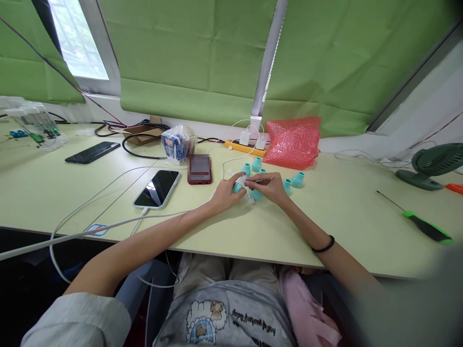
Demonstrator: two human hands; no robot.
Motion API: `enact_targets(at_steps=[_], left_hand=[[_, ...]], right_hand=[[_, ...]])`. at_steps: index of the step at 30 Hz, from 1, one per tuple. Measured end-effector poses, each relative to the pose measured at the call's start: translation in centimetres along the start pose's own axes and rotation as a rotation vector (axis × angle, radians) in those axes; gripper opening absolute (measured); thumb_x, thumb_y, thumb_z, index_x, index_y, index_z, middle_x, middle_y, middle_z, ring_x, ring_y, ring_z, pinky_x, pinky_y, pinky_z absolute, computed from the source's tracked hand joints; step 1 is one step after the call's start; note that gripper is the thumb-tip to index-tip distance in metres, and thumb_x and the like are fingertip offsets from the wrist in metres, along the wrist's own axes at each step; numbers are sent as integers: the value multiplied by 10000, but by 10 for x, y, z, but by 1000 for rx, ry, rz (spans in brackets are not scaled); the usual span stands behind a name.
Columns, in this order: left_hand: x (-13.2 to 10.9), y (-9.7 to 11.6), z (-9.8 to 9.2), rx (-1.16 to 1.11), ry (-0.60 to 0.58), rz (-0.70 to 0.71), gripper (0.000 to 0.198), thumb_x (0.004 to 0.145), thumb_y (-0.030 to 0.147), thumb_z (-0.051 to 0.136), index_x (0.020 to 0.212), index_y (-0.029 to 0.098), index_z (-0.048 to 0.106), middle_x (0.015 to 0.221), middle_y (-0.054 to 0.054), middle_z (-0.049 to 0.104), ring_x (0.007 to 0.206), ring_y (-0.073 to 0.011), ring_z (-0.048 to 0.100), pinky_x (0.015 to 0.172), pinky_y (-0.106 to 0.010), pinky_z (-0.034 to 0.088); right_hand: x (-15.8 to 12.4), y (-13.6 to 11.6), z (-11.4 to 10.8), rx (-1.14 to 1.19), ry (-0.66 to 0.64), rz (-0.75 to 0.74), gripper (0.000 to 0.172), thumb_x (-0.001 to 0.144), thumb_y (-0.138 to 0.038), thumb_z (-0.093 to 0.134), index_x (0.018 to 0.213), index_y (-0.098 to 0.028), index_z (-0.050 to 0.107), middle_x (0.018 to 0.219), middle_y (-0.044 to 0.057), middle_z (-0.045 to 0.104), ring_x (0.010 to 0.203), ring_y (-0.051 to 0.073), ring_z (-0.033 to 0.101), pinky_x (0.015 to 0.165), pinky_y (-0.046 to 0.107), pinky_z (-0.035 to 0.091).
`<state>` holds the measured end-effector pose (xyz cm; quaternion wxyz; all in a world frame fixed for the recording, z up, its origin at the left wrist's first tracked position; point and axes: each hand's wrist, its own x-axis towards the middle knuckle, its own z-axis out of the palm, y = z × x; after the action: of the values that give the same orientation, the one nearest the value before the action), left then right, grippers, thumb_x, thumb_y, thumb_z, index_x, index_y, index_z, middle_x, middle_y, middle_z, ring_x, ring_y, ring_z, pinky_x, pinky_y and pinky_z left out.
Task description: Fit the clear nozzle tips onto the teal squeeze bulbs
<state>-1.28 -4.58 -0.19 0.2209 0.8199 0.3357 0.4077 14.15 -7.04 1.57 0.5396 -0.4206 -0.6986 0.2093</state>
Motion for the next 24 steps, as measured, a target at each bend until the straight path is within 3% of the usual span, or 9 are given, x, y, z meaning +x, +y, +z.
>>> enact_targets(at_steps=[10, 20, 24], left_hand=[[-1, 0, -1, 21, 4, 15, 459, 678, 206, 455, 1137, 183, 462, 548, 47, 497, 444, -80, 378, 497, -169, 335], [1, -6, 4, 112, 16, -57, 449, 713, 273, 449, 1149, 161, 456, 602, 4, 551, 462, -106, 415, 522, -207, 353], [1, -7, 4, 137, 9, -75, 448, 716, 285, 456, 1148, 168, 460, 592, 5, 544, 471, -113, 423, 512, -206, 352]], right_hand=[[-1, 0, 2, -64, -18, -55, 153, 656, -246, 629, 771, -161, 683, 670, 39, 666, 504, 128, 586, 484, 253, 529], [-5, 5, 6, -311, 7, -330, 100, 684, -187, 590, 722, -218, 677, 729, 44, 660, 685, 170, 596, 641, 301, 484], [-4, 5, 6, -371, -19, -394, 115, 710, -170, 556, 727, -206, 664, 706, 44, 652, 672, 162, 589, 624, 289, 475]])
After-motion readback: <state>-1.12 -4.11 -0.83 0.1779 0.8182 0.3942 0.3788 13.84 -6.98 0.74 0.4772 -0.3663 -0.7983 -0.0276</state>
